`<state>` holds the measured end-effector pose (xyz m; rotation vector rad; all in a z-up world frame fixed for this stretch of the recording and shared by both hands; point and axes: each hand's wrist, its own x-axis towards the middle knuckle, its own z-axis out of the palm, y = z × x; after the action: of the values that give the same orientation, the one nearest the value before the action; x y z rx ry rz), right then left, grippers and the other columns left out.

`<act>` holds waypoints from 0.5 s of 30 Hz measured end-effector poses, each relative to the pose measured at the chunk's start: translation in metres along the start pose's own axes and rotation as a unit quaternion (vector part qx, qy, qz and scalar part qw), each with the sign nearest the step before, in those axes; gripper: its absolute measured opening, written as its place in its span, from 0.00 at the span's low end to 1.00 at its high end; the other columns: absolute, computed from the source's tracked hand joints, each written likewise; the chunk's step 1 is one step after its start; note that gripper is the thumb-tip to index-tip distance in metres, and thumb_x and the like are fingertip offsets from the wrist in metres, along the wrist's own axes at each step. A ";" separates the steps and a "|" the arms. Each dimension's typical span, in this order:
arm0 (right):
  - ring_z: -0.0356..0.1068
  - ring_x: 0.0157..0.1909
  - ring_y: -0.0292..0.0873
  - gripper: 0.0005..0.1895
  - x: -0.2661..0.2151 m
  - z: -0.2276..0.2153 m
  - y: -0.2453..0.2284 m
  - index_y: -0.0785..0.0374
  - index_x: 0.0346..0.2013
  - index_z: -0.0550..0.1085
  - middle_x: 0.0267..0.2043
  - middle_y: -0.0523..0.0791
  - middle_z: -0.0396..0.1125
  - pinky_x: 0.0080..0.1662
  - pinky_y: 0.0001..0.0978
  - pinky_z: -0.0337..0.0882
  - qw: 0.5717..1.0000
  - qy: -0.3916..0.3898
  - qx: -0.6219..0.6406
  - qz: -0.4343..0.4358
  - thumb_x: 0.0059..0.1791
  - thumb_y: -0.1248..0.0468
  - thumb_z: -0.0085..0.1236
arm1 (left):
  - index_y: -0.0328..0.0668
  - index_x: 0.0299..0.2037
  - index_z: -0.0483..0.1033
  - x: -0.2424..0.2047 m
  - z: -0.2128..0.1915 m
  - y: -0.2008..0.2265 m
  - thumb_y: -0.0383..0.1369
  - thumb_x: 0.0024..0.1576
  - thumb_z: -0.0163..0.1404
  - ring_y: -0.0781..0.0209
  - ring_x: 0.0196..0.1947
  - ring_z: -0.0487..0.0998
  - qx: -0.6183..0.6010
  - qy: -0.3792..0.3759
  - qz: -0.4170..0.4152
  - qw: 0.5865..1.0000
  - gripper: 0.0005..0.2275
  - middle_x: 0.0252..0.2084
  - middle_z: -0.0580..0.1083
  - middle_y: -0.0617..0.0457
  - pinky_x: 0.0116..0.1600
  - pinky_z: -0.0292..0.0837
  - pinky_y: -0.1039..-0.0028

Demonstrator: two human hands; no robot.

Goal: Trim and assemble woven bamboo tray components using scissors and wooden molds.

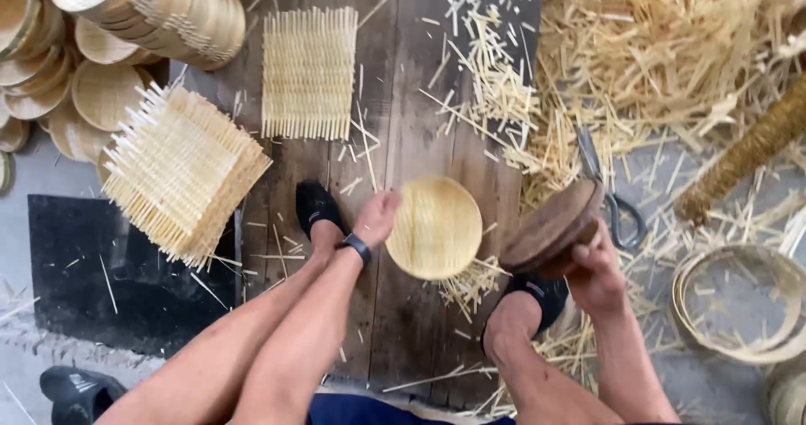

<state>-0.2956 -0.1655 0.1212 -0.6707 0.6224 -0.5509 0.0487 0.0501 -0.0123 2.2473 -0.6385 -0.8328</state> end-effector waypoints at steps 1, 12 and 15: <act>0.66 0.64 0.49 0.39 -0.002 -0.007 0.004 0.64 0.69 0.58 0.62 0.48 0.64 0.64 0.43 0.67 1.000 -0.006 -0.001 0.000 0.45 0.60 0.58 | 0.29 0.36 0.78 0.008 -0.005 -0.003 0.53 0.66 0.42 0.56 0.30 0.74 -0.002 0.006 0.000 1.000 0.27 0.27 0.72 0.36 0.38 0.71 0.60; 0.68 0.59 0.53 0.37 0.000 -0.022 0.037 0.68 0.68 0.60 0.58 0.52 0.67 0.59 0.48 0.66 0.999 0.010 0.014 0.046 0.45 0.61 0.56 | 0.43 0.71 0.51 0.133 -0.048 0.088 0.40 0.51 0.59 0.51 0.50 0.81 -0.309 0.035 -0.050 0.949 0.38 0.60 0.72 0.43 0.59 0.76 0.61; 0.68 0.55 0.54 0.36 0.001 -0.034 0.056 0.71 0.69 0.60 0.56 0.54 0.66 0.56 0.49 0.67 0.997 -0.004 0.028 0.068 0.49 0.62 0.57 | 0.38 0.71 0.53 0.129 -0.063 0.074 0.46 0.52 0.61 0.45 0.60 0.73 0.111 0.135 -0.013 0.985 0.41 0.66 0.66 0.38 0.63 0.69 0.60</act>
<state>-0.3029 -0.1426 0.0603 -0.5732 0.6369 -0.4381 0.1648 -0.0550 0.0276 2.5157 -0.5984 -0.4734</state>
